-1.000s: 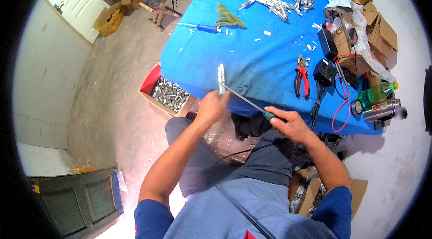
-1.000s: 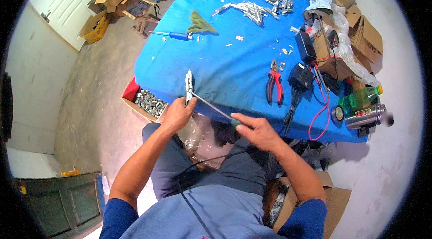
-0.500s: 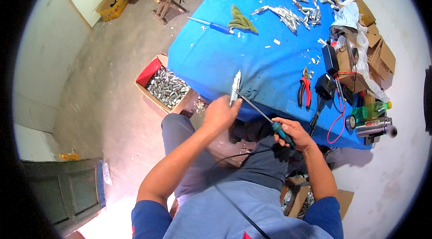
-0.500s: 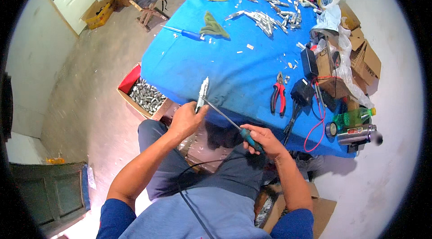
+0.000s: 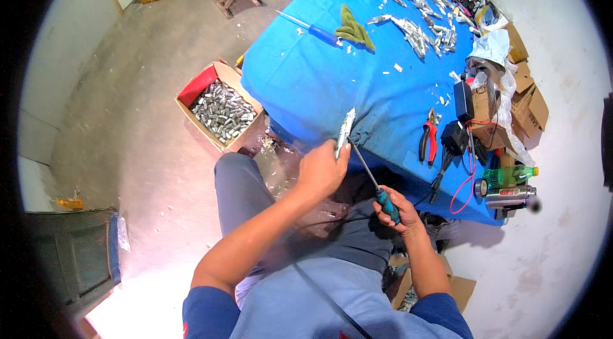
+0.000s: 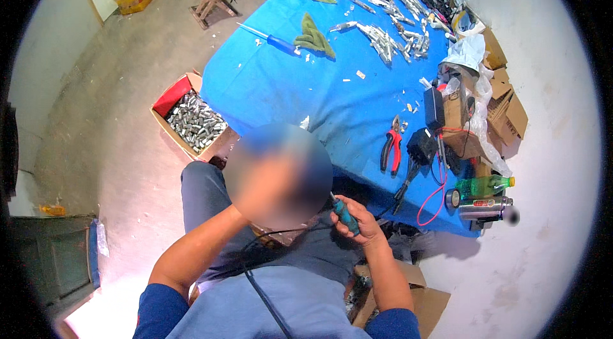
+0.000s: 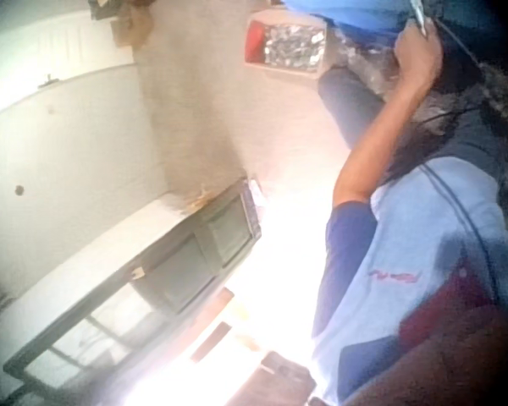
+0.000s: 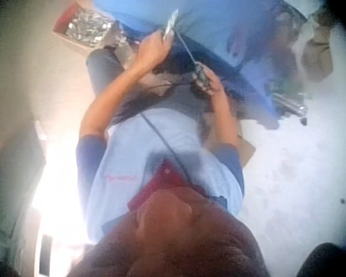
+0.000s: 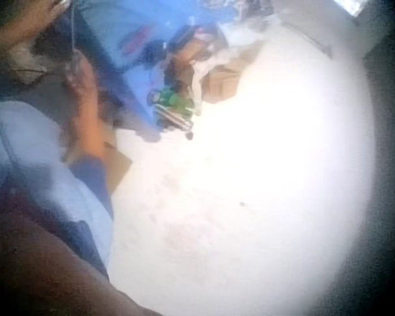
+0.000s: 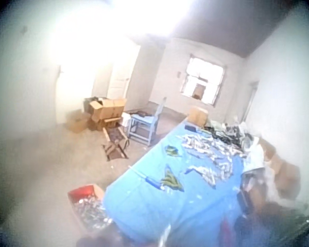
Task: The person assembles small metal components by hand and using a screwdriver and pliers while sitting at a workspace.
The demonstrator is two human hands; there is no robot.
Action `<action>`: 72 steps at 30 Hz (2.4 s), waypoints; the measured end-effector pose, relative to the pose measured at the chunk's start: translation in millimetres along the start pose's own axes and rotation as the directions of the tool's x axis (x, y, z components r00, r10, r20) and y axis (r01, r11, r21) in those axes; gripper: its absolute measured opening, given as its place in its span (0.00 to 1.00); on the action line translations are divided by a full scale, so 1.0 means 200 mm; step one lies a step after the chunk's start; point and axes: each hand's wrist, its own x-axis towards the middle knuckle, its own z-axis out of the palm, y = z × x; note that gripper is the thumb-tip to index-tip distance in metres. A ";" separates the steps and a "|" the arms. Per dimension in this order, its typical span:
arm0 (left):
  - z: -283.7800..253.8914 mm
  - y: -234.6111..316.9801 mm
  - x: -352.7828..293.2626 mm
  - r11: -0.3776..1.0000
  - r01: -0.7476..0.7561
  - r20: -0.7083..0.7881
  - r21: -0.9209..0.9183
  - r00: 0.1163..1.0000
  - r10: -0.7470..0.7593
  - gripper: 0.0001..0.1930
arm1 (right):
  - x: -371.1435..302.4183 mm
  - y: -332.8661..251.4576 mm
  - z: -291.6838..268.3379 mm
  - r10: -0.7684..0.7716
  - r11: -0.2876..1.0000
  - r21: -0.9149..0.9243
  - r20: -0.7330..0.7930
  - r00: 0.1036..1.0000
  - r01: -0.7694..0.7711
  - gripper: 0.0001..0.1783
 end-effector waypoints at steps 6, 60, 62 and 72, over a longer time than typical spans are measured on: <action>0.00 0.03 -0.01 0.998 -0.046 -0.047 0.051 0.998 0.048 0.23 | 0.00 0.02 -0.06 0.048 0.988 0.141 0.099 0.994 -0.062 0.22; -0.35 0.36 0.18 0.925 -0.269 0.220 0.269 0.952 0.213 0.17 | 0.46 -0.77 0.58 0.117 0.548 -0.794 0.384 0.916 0.262 0.21; -0.35 0.36 0.22 0.937 -0.259 0.245 0.236 0.949 0.201 0.18 | 0.49 -0.83 0.58 0.152 0.498 -0.820 0.404 0.902 0.283 0.22; -0.28 0.31 0.31 0.992 -0.010 0.523 0.130 0.850 -0.060 0.22 | 0.68 -0.86 0.58 0.181 0.416 -0.822 0.493 0.851 0.388 0.20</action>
